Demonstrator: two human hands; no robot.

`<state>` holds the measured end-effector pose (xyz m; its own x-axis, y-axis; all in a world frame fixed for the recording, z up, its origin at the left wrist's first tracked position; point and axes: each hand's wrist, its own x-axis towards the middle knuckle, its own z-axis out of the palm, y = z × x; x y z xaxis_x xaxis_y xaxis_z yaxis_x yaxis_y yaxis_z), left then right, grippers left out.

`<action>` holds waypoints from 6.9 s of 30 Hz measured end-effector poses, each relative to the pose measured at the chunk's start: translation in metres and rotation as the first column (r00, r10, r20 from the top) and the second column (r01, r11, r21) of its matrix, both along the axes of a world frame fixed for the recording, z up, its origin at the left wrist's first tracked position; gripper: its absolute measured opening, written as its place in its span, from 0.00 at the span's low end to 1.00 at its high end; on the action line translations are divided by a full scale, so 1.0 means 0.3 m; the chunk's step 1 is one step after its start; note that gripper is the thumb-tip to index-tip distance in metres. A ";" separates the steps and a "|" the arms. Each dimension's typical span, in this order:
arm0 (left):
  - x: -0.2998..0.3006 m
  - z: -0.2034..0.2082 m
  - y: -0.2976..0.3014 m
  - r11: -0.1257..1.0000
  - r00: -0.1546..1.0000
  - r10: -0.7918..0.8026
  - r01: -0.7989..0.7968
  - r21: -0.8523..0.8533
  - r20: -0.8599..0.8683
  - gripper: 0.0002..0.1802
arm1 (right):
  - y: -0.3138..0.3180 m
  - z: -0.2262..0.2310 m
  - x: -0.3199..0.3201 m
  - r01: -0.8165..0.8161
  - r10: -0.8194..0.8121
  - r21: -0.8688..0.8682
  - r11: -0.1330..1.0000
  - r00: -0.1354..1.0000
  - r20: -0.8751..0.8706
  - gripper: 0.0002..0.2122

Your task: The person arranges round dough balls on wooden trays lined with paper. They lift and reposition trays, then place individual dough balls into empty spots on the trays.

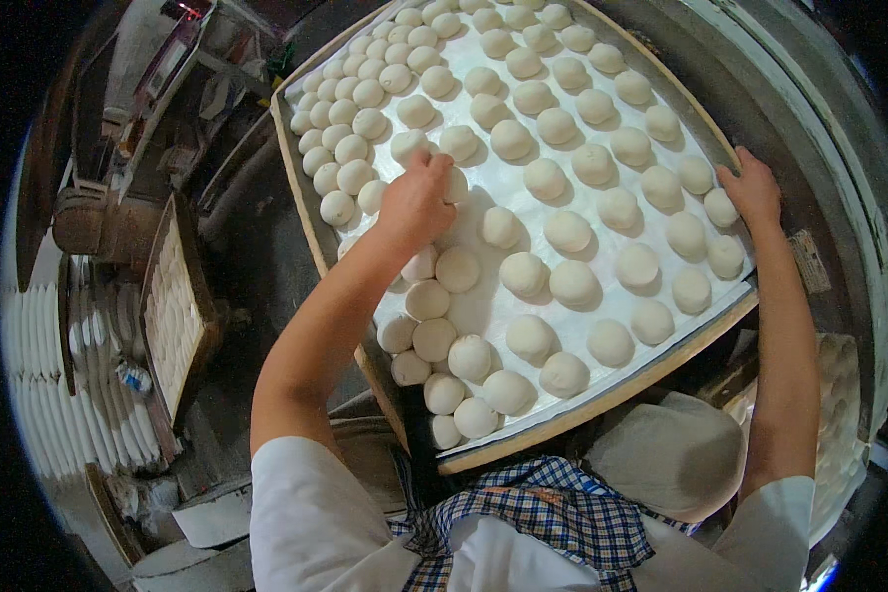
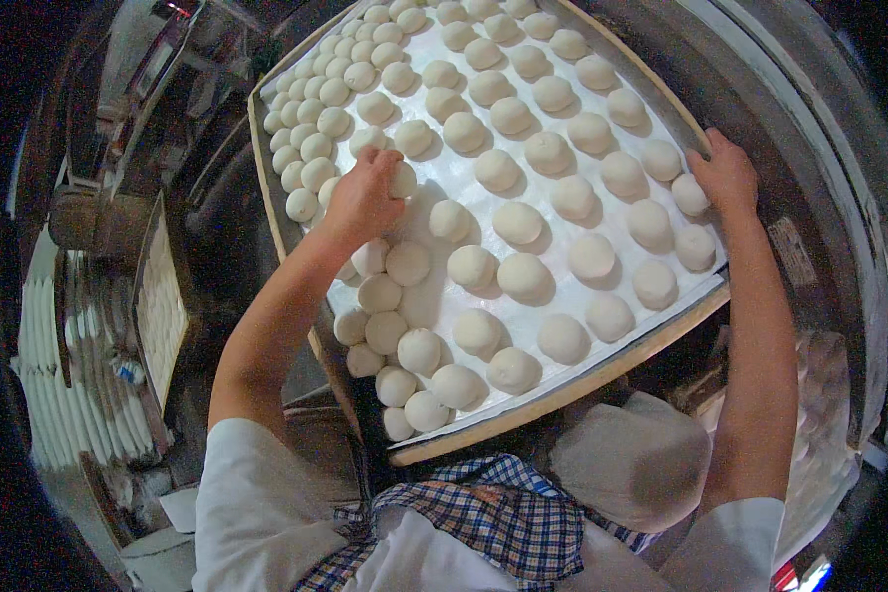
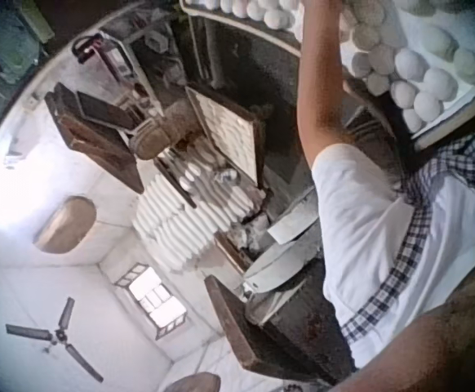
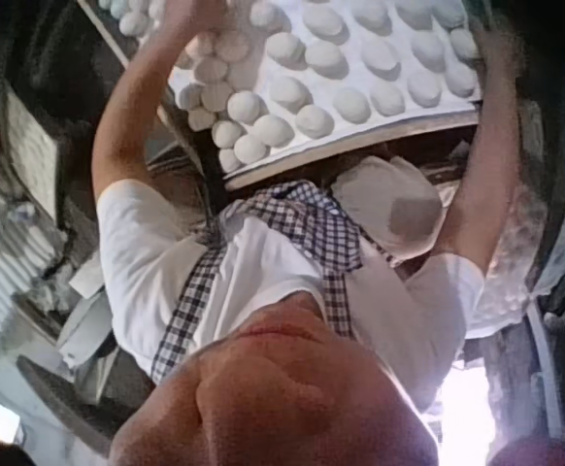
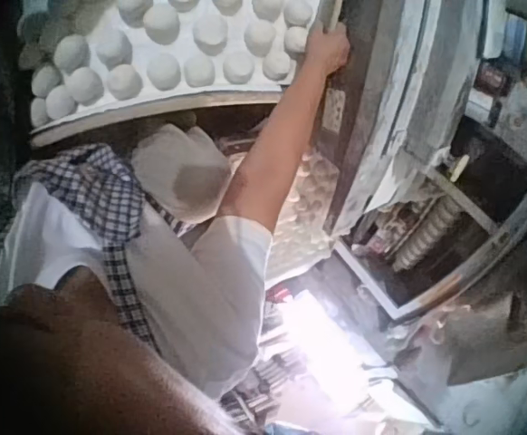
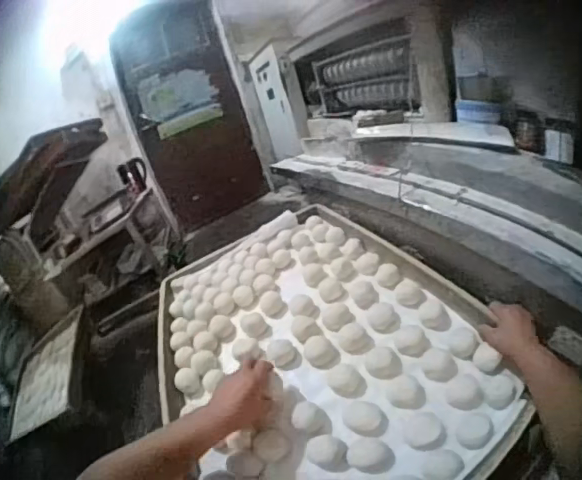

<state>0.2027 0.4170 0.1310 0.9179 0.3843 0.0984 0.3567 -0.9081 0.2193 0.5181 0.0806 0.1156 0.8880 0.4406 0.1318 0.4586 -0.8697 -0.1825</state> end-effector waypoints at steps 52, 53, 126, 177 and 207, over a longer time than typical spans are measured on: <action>-0.240 0.106 0.105 -0.552 0.864 0.443 0.474 -0.686 0.240 0.26 | -0.040 -0.054 0.046 -0.037 0.037 0.013 0.999 0.999 0.036 0.25; -0.235 0.100 0.097 -0.523 0.856 0.472 0.465 -0.715 0.212 0.26 | -0.030 -0.033 0.028 -0.036 0.036 0.007 0.999 0.999 0.014 0.25; -0.265 -0.097 0.139 0.914 0.952 0.285 -0.235 -0.330 0.109 0.30 | -0.032 -0.040 0.039 -0.034 0.034 -0.012 0.999 0.999 0.011 0.25; -0.351 0.000 0.317 0.925 0.963 0.255 -0.215 0.313 -0.091 0.16 | -0.038 -0.065 0.067 -0.026 0.027 -0.052 0.998 0.999 0.025 0.28; -0.528 0.171 0.150 0.943 0.927 0.316 -0.284 -0.175 0.200 0.27 | -0.022 -0.055 0.068 -0.050 0.051 -0.027 0.998 0.998 0.026 0.28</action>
<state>0.0442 0.4621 0.1822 0.7183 0.6628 0.2115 0.5347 -0.7204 0.4416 0.5384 0.0740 0.0992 0.8610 0.4881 0.1427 0.5061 -0.8499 -0.1467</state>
